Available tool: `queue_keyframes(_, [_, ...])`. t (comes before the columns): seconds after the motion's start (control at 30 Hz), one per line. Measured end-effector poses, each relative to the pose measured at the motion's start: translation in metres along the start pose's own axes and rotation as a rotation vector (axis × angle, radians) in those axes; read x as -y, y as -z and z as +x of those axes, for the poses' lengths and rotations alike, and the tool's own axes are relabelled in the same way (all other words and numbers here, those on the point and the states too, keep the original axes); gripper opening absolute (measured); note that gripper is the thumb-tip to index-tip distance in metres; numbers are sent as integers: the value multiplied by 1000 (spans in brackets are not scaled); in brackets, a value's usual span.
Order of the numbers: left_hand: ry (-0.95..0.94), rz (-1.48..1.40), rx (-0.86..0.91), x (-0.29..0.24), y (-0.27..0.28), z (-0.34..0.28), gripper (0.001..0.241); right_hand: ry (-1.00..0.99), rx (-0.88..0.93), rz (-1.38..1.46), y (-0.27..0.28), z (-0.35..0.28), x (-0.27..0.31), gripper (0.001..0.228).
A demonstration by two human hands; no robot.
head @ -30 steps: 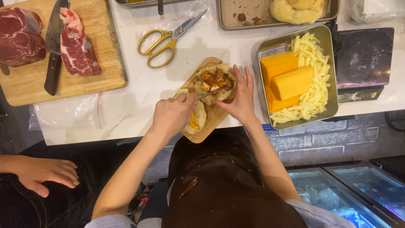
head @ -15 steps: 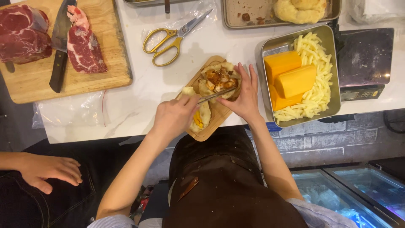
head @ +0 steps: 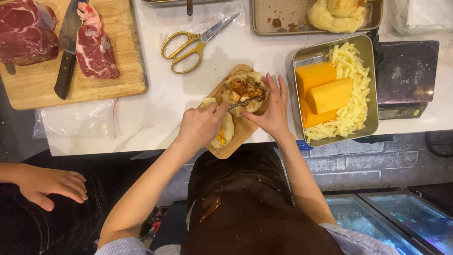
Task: Filling buns with fried chicken and topping them with scrambled eggs.
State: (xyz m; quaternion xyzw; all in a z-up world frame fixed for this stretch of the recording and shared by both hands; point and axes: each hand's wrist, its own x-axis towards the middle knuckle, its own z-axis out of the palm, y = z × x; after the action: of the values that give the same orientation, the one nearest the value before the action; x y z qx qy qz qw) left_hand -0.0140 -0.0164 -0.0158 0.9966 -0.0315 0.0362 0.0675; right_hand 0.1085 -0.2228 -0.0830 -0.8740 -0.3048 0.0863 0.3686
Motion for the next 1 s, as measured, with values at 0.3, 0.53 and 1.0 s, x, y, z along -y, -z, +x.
queue_keyframes(0.3, [101,-267,-28,0,32,-9,26,-32,22,-10,2,1,3,123])
queue_keyframes(0.53, [193,-216,-13,-1,33,-9,30,-17,10,4,2,1,4,124])
queue_keyframes(1.0, [172,-174,53,6,23,-10,26,-34,21,19,3,4,4,123])
